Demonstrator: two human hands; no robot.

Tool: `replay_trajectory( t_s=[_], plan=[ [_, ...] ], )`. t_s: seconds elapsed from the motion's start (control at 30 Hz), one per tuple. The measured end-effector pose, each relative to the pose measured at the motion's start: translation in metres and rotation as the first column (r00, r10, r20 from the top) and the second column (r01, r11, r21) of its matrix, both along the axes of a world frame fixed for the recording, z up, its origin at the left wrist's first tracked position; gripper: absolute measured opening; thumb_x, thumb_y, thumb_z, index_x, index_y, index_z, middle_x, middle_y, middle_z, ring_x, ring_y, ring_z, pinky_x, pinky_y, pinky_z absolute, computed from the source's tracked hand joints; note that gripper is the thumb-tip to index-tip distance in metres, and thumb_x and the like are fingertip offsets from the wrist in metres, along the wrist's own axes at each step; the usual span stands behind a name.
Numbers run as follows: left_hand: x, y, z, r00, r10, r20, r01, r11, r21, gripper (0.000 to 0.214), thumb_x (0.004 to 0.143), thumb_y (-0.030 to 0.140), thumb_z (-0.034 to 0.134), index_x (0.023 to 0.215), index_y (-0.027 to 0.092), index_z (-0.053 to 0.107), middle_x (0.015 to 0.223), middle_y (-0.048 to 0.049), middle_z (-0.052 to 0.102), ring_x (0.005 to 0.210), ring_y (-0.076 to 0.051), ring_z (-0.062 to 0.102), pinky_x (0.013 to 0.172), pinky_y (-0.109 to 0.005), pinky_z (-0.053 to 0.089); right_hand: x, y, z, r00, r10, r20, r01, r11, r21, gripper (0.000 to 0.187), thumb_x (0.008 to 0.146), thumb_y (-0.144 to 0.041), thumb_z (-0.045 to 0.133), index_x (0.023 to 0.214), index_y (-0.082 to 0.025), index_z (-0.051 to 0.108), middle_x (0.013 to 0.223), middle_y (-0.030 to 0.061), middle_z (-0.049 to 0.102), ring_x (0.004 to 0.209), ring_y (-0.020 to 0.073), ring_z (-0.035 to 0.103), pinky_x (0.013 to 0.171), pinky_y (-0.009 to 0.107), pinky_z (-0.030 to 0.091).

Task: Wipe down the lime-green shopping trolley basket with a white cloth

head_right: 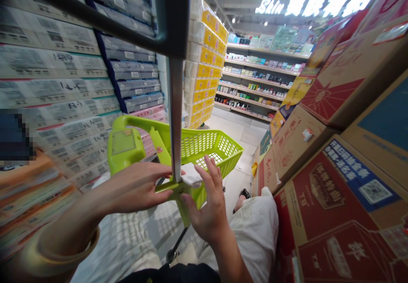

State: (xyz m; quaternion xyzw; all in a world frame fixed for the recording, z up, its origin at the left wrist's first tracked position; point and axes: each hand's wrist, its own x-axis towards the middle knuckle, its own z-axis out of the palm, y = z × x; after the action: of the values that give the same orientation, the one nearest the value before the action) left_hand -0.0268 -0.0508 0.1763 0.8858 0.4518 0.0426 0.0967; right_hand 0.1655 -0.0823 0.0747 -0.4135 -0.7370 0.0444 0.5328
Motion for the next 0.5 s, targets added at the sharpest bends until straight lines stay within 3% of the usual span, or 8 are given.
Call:
replay_trajectory(
  t_s=[0.1,0.2,0.27,0.37,0.43,0.5],
  plan=[
    [-0.001,0.000,-0.001,1.000,-0.011,-0.001,0.011,1.000,0.001,0.030,0.084,0.037,0.055,0.111,0.033,0.065,0.108,0.0004,0.074,0.094,-0.024,0.070,0.071,-0.029,0.051,0.000,0.018,-0.010,0.993,0.114,-0.011,-0.114,0.987,-0.109,0.059,0.088,-0.021,0.059,0.145,-0.023,0.040,0.145,0.0120,0.050,0.138,0.0270,0.043,0.115,0.050,0.036],
    [-0.002,-0.001,-0.001,1.000,-0.008,-0.010,0.008,1.000,0.023,0.030,0.083,0.034,0.055,0.111,0.032,0.064,0.110,0.0004,0.074,0.095,-0.025,0.070,0.073,-0.030,0.051,-0.002,0.029,-0.021,0.986,0.160,-0.046,-0.164,0.983,-0.089,0.046,0.092,-0.018,0.052,0.138,-0.026,0.051,0.134,0.0092,0.061,0.128,0.0235,0.055,0.110,0.044,0.045],
    [-0.002,-0.002,0.000,1.000,0.020,-0.009,-0.019,0.999,0.038,0.034,0.083,0.036,0.055,0.116,0.031,0.060,0.111,-0.0012,0.073,0.097,-0.027,0.069,0.074,-0.032,0.052,-0.001,0.034,-0.027,0.986,0.146,-0.081,-0.150,0.988,-0.044,0.040,0.094,-0.017,0.049,0.130,-0.027,0.060,0.129,0.0080,0.065,0.124,0.0224,0.058,0.107,0.043,0.048],
    [0.000,-0.004,0.003,0.996,0.086,-0.016,-0.085,0.995,0.043,0.040,0.082,0.042,0.056,0.119,0.025,0.056,0.107,-0.0063,0.073,0.091,-0.029,0.070,0.071,-0.033,0.052,0.002,0.034,-0.032,0.994,0.031,-0.105,-0.032,0.999,-0.014,0.037,0.094,-0.015,0.046,0.122,-0.027,0.067,0.124,0.0080,0.068,0.123,0.0232,0.060,0.106,0.046,0.049],
    [0.001,-0.005,0.004,0.993,0.112,-0.048,-0.110,0.993,0.033,0.037,0.082,0.044,0.057,0.111,0.022,0.060,0.101,-0.0080,0.074,0.088,-0.029,0.070,0.068,-0.033,0.052,0.001,0.029,-0.031,0.994,-0.031,-0.102,0.031,1.000,-0.003,0.037,0.093,-0.014,0.047,0.122,-0.026,0.067,0.124,0.0086,0.068,0.125,0.0241,0.059,0.106,0.048,0.049],
    [0.001,-0.004,0.004,0.992,0.100,-0.083,-0.099,0.995,0.022,0.030,0.082,0.045,0.056,0.101,0.023,0.065,0.096,-0.0076,0.075,0.089,-0.029,0.070,0.068,-0.032,0.051,-0.002,0.023,-0.030,0.996,0.007,-0.085,-0.006,1.000,0.011,0.039,0.093,-0.013,0.046,0.125,-0.026,0.065,0.127,0.0086,0.067,0.126,0.0239,0.057,0.107,0.047,0.049]
  ],
)
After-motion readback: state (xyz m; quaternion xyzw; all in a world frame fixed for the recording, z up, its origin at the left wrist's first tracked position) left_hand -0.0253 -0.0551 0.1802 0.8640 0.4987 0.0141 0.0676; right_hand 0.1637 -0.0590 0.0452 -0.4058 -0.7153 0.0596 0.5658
